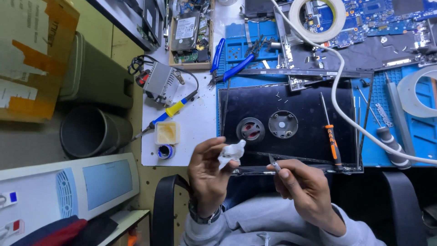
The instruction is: Using a precision tool to scrape and clean the interior of a plastic electronic component housing on a repair workbench.
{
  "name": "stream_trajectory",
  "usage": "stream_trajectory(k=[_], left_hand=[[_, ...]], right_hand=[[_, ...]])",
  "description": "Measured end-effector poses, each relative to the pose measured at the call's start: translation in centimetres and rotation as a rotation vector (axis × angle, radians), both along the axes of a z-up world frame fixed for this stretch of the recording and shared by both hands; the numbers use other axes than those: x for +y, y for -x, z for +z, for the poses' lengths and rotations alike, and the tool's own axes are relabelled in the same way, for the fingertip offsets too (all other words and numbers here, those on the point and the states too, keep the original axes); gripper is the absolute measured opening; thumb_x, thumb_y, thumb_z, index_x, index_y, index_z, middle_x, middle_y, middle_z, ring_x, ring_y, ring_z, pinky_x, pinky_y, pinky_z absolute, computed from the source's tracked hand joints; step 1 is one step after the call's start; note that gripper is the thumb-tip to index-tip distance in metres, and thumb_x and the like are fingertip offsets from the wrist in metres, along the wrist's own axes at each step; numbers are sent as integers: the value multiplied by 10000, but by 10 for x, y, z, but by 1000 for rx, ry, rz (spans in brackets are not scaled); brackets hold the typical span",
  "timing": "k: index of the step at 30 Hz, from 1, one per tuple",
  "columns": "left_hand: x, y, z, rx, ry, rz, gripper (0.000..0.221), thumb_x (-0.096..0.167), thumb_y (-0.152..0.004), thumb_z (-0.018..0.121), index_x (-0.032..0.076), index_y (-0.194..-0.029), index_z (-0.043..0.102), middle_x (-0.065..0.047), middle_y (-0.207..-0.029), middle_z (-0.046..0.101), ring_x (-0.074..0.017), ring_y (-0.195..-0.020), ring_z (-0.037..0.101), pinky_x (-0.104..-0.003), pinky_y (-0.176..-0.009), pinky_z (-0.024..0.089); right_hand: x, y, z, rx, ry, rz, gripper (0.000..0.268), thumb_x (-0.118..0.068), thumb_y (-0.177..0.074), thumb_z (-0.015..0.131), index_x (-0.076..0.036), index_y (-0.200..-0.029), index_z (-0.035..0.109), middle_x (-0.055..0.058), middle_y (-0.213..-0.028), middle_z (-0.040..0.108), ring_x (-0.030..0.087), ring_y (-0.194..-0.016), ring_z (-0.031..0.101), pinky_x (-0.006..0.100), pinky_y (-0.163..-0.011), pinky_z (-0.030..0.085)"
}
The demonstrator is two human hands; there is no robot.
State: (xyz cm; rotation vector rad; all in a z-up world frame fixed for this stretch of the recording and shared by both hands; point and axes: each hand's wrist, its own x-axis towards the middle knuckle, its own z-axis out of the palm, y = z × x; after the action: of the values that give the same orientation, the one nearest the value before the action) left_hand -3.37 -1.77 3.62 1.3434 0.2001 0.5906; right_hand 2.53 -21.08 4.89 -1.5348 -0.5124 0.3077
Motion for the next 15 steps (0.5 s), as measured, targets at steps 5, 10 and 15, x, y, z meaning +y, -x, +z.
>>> stream_trajectory(k=[5,10,15], left_hand=[[-5,-4,-3,106,115,-130,385,70,-862,814,15,-1222,689,-91,-1074,748,-168,-951,723,-246,-838,611],[-3,-5,-4,68,177,-256,368,193,-907,819,41,-1218,696,-79,-1084,740,-152,-925,701,-238,-804,570],[-3,-4,-3,59,200,-298,391,218,-895,827,8,-1200,701,-117,-1078,724,-195,-965,721,-246,-845,591]], right_hand=[[1,2,0,-11,51,-59,339,-240,-1038,480,12,-1126,689,49,-592,563,108,-440,489,213,-409,414],[7,-4,6,-82,111,-36,339,-244,-1036,461,-7,-1161,670,48,-599,594,105,-431,553,201,-389,429],[11,-5,3,-118,124,57,287,-203,-1021,487,1,-1115,667,102,-890,738,113,-509,669,196,-475,570]])
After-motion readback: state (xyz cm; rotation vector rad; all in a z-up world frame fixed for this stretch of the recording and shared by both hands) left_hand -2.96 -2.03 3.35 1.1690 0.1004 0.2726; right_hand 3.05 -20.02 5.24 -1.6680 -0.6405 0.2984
